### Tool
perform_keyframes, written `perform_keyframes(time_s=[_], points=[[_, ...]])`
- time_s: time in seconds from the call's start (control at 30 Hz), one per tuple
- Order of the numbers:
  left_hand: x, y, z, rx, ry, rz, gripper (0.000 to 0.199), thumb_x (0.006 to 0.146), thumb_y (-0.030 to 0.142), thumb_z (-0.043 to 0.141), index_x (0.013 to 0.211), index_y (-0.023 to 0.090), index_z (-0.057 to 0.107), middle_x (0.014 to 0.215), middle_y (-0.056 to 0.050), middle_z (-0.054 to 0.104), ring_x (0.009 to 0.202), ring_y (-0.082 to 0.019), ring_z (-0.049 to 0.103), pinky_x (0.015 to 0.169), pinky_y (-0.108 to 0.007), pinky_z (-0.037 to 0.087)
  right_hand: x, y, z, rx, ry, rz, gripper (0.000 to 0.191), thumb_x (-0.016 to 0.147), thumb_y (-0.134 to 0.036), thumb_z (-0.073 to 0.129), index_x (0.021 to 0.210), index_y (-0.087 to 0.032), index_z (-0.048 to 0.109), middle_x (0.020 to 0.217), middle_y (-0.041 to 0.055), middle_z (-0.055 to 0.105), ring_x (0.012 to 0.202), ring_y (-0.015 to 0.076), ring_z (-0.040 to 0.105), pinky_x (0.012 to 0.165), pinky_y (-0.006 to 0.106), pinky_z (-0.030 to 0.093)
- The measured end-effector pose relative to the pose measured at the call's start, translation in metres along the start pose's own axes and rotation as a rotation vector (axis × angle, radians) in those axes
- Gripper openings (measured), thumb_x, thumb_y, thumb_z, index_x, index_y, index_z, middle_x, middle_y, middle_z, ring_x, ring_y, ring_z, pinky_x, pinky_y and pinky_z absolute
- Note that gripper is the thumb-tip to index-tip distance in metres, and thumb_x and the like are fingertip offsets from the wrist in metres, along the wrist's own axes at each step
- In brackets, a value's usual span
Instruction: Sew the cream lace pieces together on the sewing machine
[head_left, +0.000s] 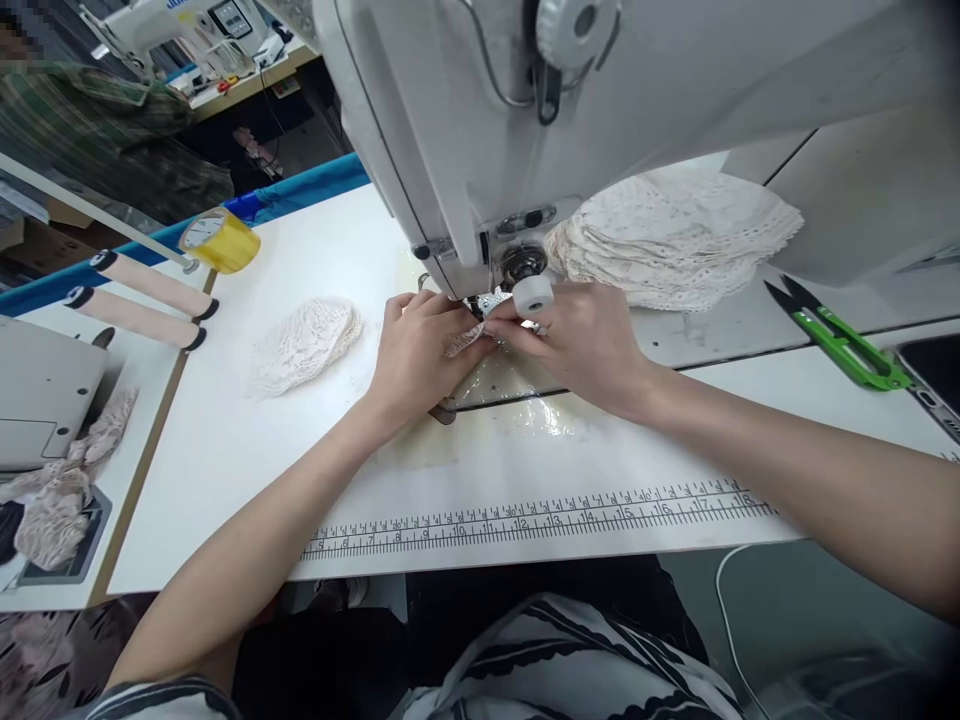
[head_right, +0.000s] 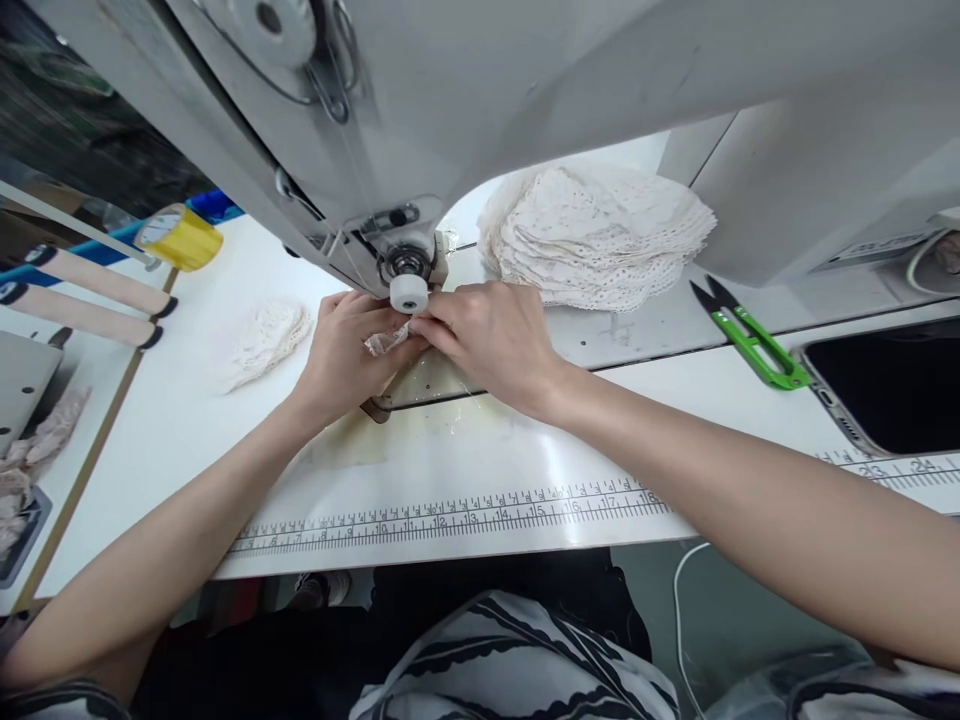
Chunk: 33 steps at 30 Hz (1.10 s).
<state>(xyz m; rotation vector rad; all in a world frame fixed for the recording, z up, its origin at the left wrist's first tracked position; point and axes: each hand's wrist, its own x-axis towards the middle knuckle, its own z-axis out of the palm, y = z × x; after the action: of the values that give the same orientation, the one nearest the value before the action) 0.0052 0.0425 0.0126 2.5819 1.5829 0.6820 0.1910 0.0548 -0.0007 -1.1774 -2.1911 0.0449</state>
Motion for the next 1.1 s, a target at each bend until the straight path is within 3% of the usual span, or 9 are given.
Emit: perform_keyframes(time_s=[0.3, 0.47, 0.6, 0.87, 1.1], points=[[-0.005, -0.012, -0.015, 0.011, -0.132, 0.174, 0.019, 0.093, 0.026, 0.053, 0.09, 0.025, 0.072, 0.102, -0.002, 0.07, 0.098, -0.021, 0.06, 0.095, -0.044, 0.04, -0.004, 0.001, -0.001, 0.038, -0.004, -0.087, 0.027, 0.095, -0.038, 0.056, 0.084, -0.023, 0.075, 0.063, -0.0021, 0.067, 0.052, 0.0113, 0.052, 0.048, 0.027, 0.023], [-0.028, -0.001, -0.012, 0.244, 0.001, 0.303, 0.02, 0.09, 0.02, 0.056, 0.104, 0.026, 0.069, 0.114, -0.005, 0.069, 0.108, -0.025, 0.057, 0.099, -0.048, 0.041, -0.015, -0.005, -0.007, -0.06, -0.029, -0.356, 0.027, 0.095, -0.018, 0.053, 0.076, -0.019, 0.071, 0.076, 0.0, 0.072, 0.071, 0.0144, 0.063, 0.063, 0.029, 0.039], [-0.041, 0.007, -0.01, 0.323, 0.055, 0.329, 0.027, 0.089, 0.016, 0.057, 0.114, 0.021, 0.066, 0.117, -0.006, 0.07, 0.109, -0.026, 0.06, 0.1, -0.049, 0.042, -0.022, -0.007, -0.009, -0.139, 0.003, -0.467, 0.02, 0.09, -0.009, 0.055, 0.085, -0.017, 0.072, 0.087, 0.0026, 0.074, 0.083, 0.0159, 0.066, 0.072, 0.03, 0.045], [-0.045, 0.009, -0.011, 0.291, 0.009, 0.334, 0.032, 0.091, 0.015, 0.053, 0.122, 0.017, 0.062, 0.122, -0.009, 0.068, 0.122, -0.027, 0.058, 0.104, -0.048, 0.04, -0.025, -0.01, -0.017, -0.162, -0.064, -0.467, 0.029, 0.085, 0.0, 0.051, 0.097, -0.014, 0.073, 0.102, 0.0071, 0.074, 0.091, 0.0185, 0.067, 0.087, 0.035, 0.049], [-0.043, 0.008, -0.012, 0.295, -0.009, 0.328, 0.03, 0.093, 0.016, 0.052, 0.121, 0.018, 0.063, 0.121, -0.008, 0.069, 0.121, -0.026, 0.059, 0.102, -0.049, 0.04, -0.025, -0.009, -0.018, -0.175, -0.099, -0.446, 0.032, 0.089, 0.0, 0.045, 0.098, -0.015, 0.072, 0.103, 0.002, 0.075, 0.087, 0.0163, 0.067, 0.099, 0.038, 0.045]])
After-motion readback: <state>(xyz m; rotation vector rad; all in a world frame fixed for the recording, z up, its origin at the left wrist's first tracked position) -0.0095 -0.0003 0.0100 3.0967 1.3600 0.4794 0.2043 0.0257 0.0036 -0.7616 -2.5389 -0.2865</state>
